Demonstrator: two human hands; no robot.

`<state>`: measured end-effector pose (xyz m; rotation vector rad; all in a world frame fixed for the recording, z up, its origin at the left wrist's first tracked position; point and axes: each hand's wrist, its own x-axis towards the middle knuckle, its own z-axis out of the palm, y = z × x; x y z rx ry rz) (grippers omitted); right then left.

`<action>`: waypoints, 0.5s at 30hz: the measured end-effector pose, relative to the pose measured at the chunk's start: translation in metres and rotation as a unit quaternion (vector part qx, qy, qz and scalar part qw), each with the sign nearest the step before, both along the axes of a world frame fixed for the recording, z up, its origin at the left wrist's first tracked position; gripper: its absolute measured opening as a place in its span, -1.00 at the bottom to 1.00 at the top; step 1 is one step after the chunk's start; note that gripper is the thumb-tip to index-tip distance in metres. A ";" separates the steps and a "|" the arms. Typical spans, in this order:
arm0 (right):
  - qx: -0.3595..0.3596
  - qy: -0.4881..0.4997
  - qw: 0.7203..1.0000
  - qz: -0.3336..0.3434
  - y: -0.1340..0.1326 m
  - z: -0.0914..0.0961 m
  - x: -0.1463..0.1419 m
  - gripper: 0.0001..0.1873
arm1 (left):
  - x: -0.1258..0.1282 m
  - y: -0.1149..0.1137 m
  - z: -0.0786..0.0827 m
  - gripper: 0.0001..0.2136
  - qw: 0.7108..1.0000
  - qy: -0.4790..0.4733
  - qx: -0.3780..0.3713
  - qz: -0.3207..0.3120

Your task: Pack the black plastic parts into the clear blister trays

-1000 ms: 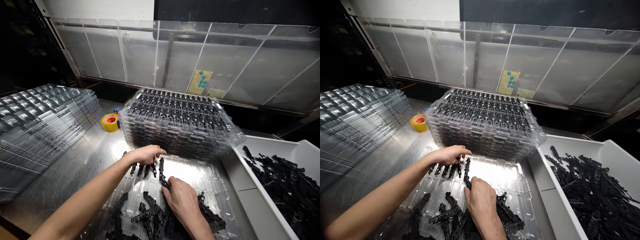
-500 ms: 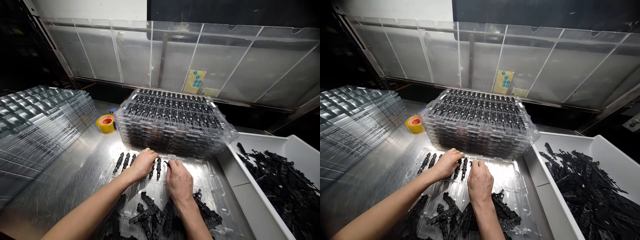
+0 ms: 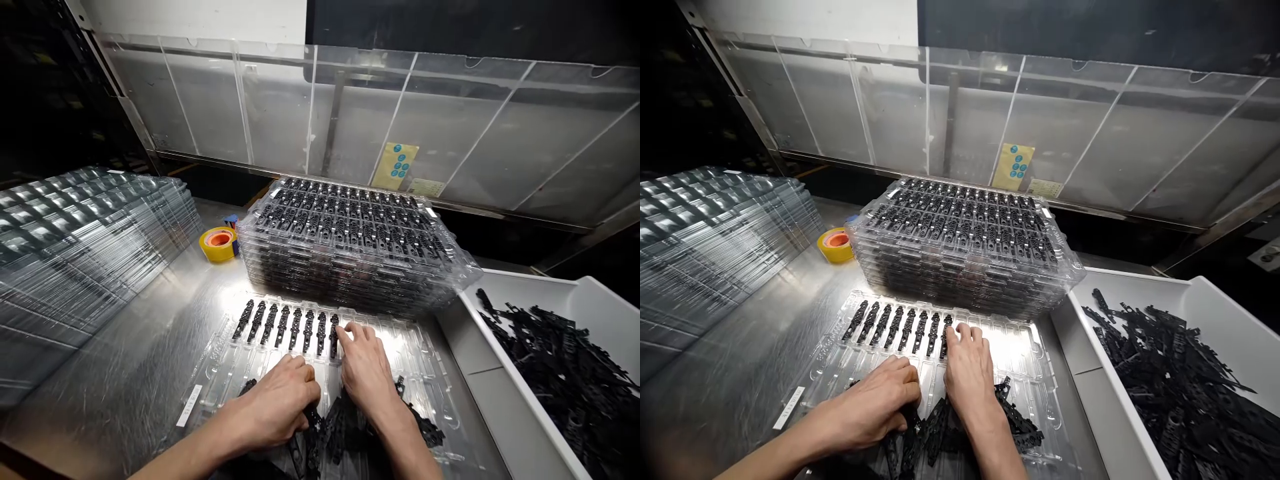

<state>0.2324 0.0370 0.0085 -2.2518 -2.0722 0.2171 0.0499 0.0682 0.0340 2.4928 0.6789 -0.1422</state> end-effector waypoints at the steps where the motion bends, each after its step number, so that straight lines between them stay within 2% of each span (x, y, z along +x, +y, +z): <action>1: 0.007 0.006 1.000 -0.009 -0.003 -0.001 -0.001 -0.59 | -0.001 -0.001 0.000 -0.85 1.000 -0.010 -0.004 0.013; 6: 0.036 0.067 0.997 -0.025 -0.005 -0.004 -0.005 -0.75 | -0.010 -0.006 0.006 -0.82 0.992 -0.078 -0.057 0.075; 8: 0.039 0.069 0.996 -0.029 -0.006 -0.001 -0.004 -0.76 | -0.012 -0.008 0.007 -0.79 0.985 -0.111 -0.083 0.104; 10: 0.050 0.096 0.994 -0.033 -0.013 0.003 -0.001 -0.72 | -0.011 -0.007 0.008 -0.78 0.969 -0.153 -0.114 0.159; 11: 0.052 0.142 0.988 -0.037 -0.018 0.006 0.001 -0.70 | -0.009 -0.007 0.008 -0.79 0.956 -0.174 -0.128 0.197; 12: 0.048 0.214 0.975 -0.042 -0.025 0.009 0.002 -0.67 | -0.005 -0.006 0.008 -0.80 0.943 -0.190 -0.139 0.234; 13: 0.038 0.307 0.950 -0.044 -0.033 0.011 0.003 -0.64 | 0.000 -0.006 0.007 -0.81 0.933 -0.200 -0.147 0.262; 15: 0.018 0.484 0.874 -0.037 -0.046 0.013 0.005 -0.60 | 0.013 -0.008 0.005 -0.81 0.928 -0.206 -0.158 0.267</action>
